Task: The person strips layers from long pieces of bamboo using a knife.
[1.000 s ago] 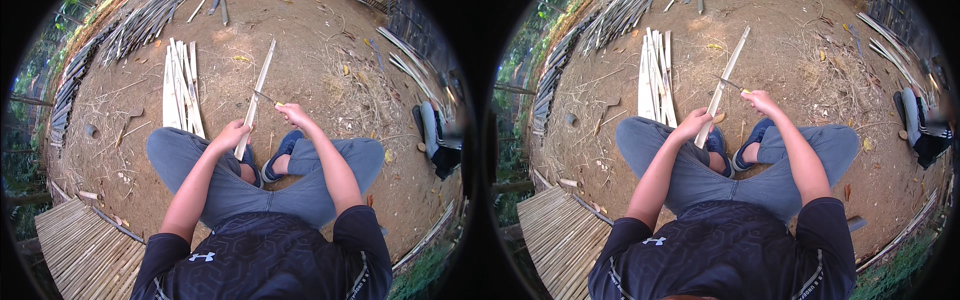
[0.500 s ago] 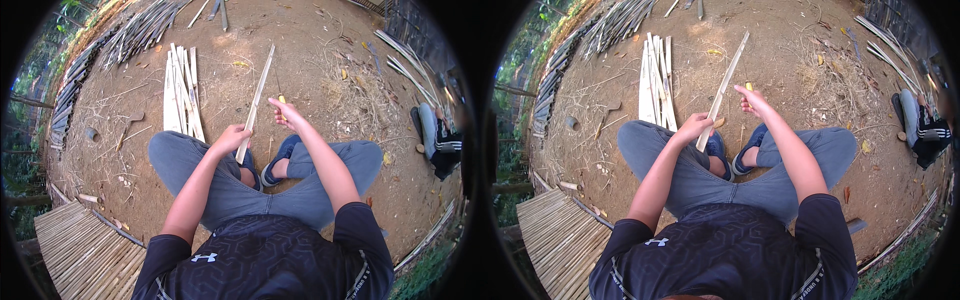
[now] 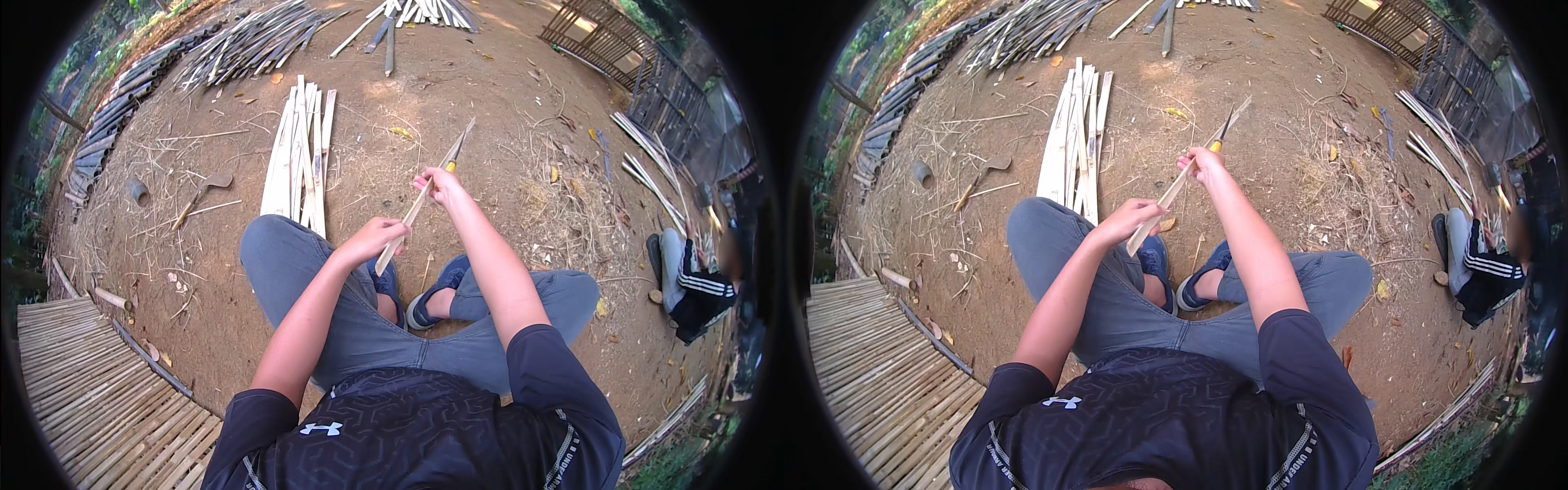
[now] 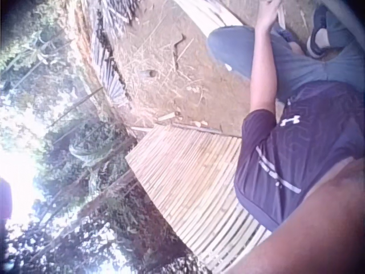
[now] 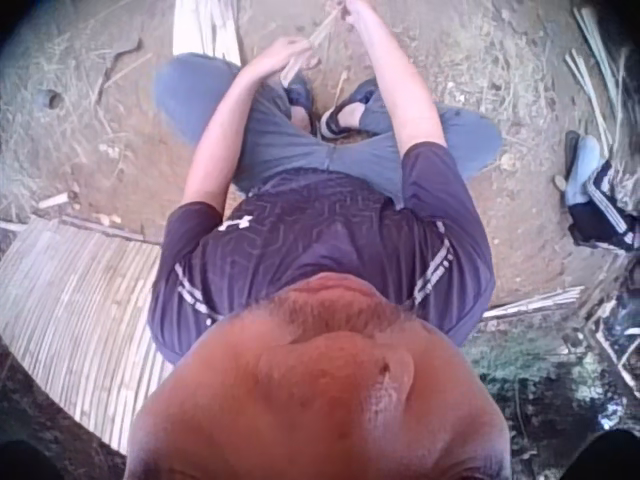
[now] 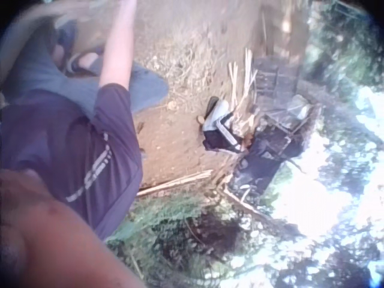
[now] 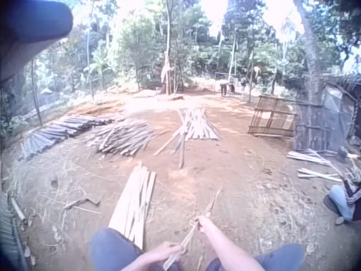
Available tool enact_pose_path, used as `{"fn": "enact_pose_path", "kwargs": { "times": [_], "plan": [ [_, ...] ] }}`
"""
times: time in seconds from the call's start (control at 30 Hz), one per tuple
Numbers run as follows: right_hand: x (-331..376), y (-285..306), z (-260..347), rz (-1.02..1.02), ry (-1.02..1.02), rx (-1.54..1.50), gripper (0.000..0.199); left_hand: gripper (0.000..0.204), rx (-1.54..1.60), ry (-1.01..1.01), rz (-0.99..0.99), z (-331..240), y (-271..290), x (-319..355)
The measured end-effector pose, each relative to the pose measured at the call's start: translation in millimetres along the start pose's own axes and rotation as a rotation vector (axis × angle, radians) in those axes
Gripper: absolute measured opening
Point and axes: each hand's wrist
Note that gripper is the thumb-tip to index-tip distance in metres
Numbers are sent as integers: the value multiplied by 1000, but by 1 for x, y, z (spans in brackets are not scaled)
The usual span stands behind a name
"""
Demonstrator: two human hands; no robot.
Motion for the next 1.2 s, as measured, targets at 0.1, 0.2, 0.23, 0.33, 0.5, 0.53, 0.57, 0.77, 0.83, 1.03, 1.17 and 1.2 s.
{"fn": "enact_pose_path", "kwargs": {
  "times": [0.1,0.2,0.23,0.33,0.5,0.53,0.57,0.77,0.83,1.03,1.17,1.2],
  "plan": [
    [6,5,16,15,50,-52,18,50,219,-90,27,-8,10,6],
    [27,-10,36,41,31,-97,22,46,182,-326,-134,-7,13,10],
    [38,-14,34,36,42,-113,23,45,116,-438,-226,-14,7,14],
    [63,-26,25,-5,-3,-222,28,41,-50,-710,-456,-21,-6,14],
    [93,-27,13,134,36,-39,44,37,89,-894,-524,-49,-4,9],
    [127,-43,11,131,41,14,44,38,153,-904,-586,-46,13,11],
    [133,-41,21,110,40,71,40,40,235,-927,-619,-55,21,11],
    [158,19,69,53,218,450,38,41,700,-957,-552,-149,65,15],
    [169,32,89,85,238,531,37,43,673,-995,-509,-176,72,19],
    [201,21,81,-9,625,790,44,45,581,-983,-392,-211,64,5],
    [221,11,69,84,917,1030,42,41,505,-1015,-401,-220,58,-4],
    [219,13,60,107,927,985,41,41,502,-1032,-420,-221,53,-12]
  ]
}}
Point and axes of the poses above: each hand's wrist, its own x-axis away from the middle knuckle, its own y-axis out of the back of the hand, z = x × y, and after that the axes turned 10 degrees about -z, right-handed
